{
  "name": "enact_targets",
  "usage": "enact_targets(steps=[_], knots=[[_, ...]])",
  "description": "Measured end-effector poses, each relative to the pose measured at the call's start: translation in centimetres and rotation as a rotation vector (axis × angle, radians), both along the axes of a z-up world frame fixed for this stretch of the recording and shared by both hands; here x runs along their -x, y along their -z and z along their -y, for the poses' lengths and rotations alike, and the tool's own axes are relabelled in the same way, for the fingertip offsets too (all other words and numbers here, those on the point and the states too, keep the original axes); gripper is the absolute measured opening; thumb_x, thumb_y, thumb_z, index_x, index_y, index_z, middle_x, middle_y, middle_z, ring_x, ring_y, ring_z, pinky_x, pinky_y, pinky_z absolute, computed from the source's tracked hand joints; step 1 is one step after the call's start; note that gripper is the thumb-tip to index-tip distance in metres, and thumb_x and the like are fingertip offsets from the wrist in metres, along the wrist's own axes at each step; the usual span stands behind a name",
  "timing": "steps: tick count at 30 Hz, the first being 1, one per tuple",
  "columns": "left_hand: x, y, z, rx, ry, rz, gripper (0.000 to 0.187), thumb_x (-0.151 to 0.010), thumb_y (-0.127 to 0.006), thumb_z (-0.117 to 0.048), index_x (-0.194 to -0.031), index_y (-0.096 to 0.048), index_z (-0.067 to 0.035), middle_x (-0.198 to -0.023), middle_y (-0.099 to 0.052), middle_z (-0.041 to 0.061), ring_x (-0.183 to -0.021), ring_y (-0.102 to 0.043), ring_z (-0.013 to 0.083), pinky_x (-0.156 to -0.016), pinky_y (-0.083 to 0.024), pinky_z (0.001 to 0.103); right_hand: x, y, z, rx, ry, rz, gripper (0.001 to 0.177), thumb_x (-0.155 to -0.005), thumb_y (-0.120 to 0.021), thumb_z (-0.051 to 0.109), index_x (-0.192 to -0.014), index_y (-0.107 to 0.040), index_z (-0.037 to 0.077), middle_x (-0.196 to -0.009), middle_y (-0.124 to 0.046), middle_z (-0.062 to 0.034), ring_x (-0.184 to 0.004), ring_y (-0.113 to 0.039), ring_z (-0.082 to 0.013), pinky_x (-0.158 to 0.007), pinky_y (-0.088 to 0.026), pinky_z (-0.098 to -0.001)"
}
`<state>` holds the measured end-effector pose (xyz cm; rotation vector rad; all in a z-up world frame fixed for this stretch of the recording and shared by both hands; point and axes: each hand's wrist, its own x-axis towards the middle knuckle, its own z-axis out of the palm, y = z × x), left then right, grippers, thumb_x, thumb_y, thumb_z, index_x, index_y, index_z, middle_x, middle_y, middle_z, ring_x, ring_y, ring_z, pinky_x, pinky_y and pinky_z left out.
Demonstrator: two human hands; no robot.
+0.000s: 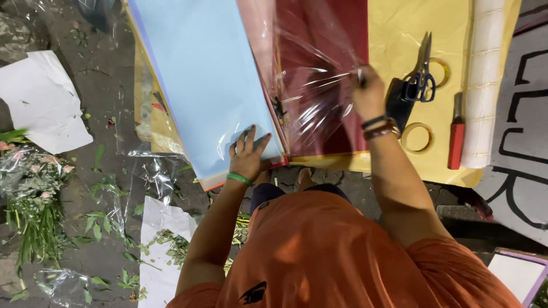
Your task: The person sorts through various colored sheets of paper on a table, then uses a red utility knife to cut a piece of purple paper. The person also handles a roll of tape and a pair of scissors.
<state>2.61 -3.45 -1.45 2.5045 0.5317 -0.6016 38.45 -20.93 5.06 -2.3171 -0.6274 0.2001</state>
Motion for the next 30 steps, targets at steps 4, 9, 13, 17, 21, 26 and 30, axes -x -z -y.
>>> enact_targets(steps=[4, 9, 13, 17, 21, 26, 30], knots=[[-1.0, -1.0, -0.1, -0.01, -0.021, -0.085, 0.09, -0.095, -0.068, -0.057, -0.168, -0.018, -0.045, -0.177, -0.001, 0.008, -0.158, -0.007, 0.0359, -0.121, -0.018, 0.06, 1.2, -12.3, 3.8, -0.407, -0.005, -0.282, 0.012, -0.112, -0.051, 0.009, -0.121, -0.06, 0.011, -0.105, -0.073, -0.0184, -0.063, -0.073, -0.0257, -0.043, -0.056, -0.0276], [-3.1, -6.1, 1.3, -0.041, -0.004, -0.177, 0.088, -0.094, -0.07, -0.052, -0.168, -0.025, -0.04, -0.177, 0.002, 0.016, -0.161, -0.002, 0.0428, -0.124, -0.014, 0.068, 3.9, -21.6, 7.8, -0.732, -0.084, -0.402, 0.02, -0.116, -0.052, 0.008, -0.135, -0.046, 0.009, -0.133, -0.07, -0.0257, -0.068, -0.073, -0.0266, -0.038, -0.049, -0.0201], [-7.6, -13.6, 5.1, 0.991, -0.431, 0.779, 0.107, -0.084, -0.068, -0.065, -0.168, -0.016, -0.025, -0.17, -0.006, 0.031, -0.153, -0.011, 0.0602, -0.123, -0.019, 0.069, 8.2, -22.1, 6.3, -0.6, -0.271, -0.355, 0.027, -0.099, -0.07, 0.002, -0.125, -0.063, 0.005, -0.122, -0.071, -0.0137, -0.096, -0.071, -0.0208, -0.075, -0.057, -0.0327], [-10.5, -17.5, 6.1, 0.916, -0.631, 0.762, 0.135, -0.083, -0.088, 0.007, -0.169, 0.01, -0.026, -0.17, 0.002, 0.039, -0.124, -0.064, 0.0546, -0.094, -0.066, 0.051, 9.8, -18.1, 5.5, -0.588, -0.84, -0.591, 0.062, -0.101, -0.063, 0.032, -0.152, -0.05, -0.001, -0.133, -0.068, -0.0286, -0.068, -0.074, -0.0185, -0.056, -0.065, -0.0318], [-8.4, -15.1, 6.1, 0.948, -0.76, 0.778, 0.091, -0.095, -0.064, 0.005, -0.17, -0.016, -0.016, -0.148, -0.05, 0.036, -0.12, -0.062, 0.0386, -0.095, -0.062, 0.044, -0.1, -7.4, 4.4, -0.068, -0.389, -0.386, 0.048, -0.108, -0.047, 0.034, -0.126, -0.071, -0.003, -0.107, -0.074, -0.0304, -0.084, -0.071, -0.0441, -0.069, -0.062, -0.0478], [-5.9, -17.2, 7.0, 1.092, -0.873, 0.673, 0.091, -0.088, -0.05, 0.011, -0.171, -0.024, -0.016, -0.104, -0.063, 0.01, -0.083, -0.061, 0.01, -0.067, -0.055, 0.016, -6.4, 11.8, 3.3, 0.59, 0.051, 0.11, 0.086, -0.084, -0.083, 0.063, -0.129, -0.048, -0.002, -0.12, -0.053, -0.0228, -0.108, -0.066, -0.048, -0.092, -0.061, -0.0523], [-3.7, -9.2, 8.2, 0.865, -0.83, 0.671, 0.077, -0.1, -0.063, -0.003, -0.168, -0.035, -0.024, -0.142, -0.061, 0.03, -0.105, -0.068, 0.026, -0.081, -0.062, 0.038, -4.7, 8.3, 0.3, 0.657, -0.048, -0.103, 0.055, -0.098, -0.064, 0.035, -0.129, -0.043, -0.005, -0.119, -0.057, -0.0233, -0.104, -0.07, -0.0487, -0.091, -0.059, -0.058]])
